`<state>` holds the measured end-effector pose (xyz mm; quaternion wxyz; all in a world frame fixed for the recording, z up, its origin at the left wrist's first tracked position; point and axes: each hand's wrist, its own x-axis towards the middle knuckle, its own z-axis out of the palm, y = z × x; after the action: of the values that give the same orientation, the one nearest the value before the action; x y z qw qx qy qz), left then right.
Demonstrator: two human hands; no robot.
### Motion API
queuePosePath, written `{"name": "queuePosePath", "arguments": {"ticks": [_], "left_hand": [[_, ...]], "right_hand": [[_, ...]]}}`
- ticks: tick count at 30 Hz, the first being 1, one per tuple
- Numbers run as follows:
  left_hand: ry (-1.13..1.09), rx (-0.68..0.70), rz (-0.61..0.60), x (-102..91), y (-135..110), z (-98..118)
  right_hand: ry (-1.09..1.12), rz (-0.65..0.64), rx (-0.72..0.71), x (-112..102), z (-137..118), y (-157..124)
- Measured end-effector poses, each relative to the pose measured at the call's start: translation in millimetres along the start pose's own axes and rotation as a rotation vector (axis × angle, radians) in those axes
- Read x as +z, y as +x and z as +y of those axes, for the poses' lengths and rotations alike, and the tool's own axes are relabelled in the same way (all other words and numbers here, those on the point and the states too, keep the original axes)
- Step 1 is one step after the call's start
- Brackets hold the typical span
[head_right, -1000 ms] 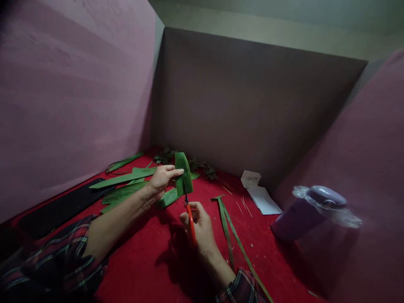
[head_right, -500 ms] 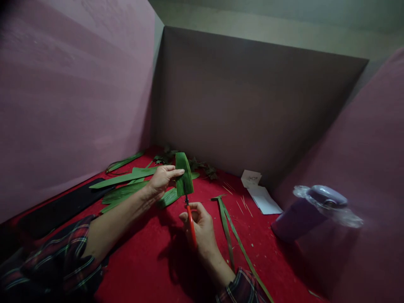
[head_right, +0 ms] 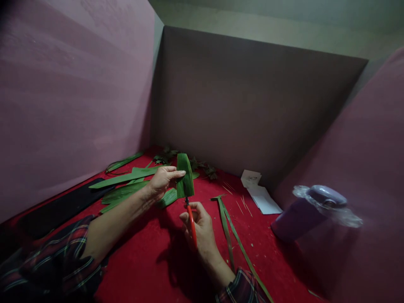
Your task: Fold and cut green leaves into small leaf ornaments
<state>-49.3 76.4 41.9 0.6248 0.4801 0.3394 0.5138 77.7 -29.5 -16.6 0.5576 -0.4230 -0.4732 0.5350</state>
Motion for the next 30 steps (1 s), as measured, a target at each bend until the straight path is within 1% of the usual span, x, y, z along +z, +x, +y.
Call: {"name": "queuePosePath", "arguments": {"ticks": [6, 13, 20, 25, 30], "left_hand": [[-0.008, -0.007, 0.0, 0.2, -1.2, -0.9], [-0.047, 0.011, -0.059, 0.7, -1.4, -1.3], [-0.086, 0.029, -0.038, 3.0, -2.8, -0.3], [-0.05, 0.014, -0.029, 3.2, -4.0, 2.7], [-0.012, 0.014, -0.011, 3.1, -5.4, 6.2]], "right_hand": [[0.057, 0.009, -0.01, -1.6, 6.3, 1.6], [0.06, 0.035, -0.021, -1.2, 4.6, 2.3], [0.03, 0.045, -0.053, -3.4, 5.8, 2.3], [-0.004, 0.052, -0.074, -3.5, 6.7, 2.5], [-0.082, 0.029, -0.11, -7.5, 11.3, 4.9]]}}
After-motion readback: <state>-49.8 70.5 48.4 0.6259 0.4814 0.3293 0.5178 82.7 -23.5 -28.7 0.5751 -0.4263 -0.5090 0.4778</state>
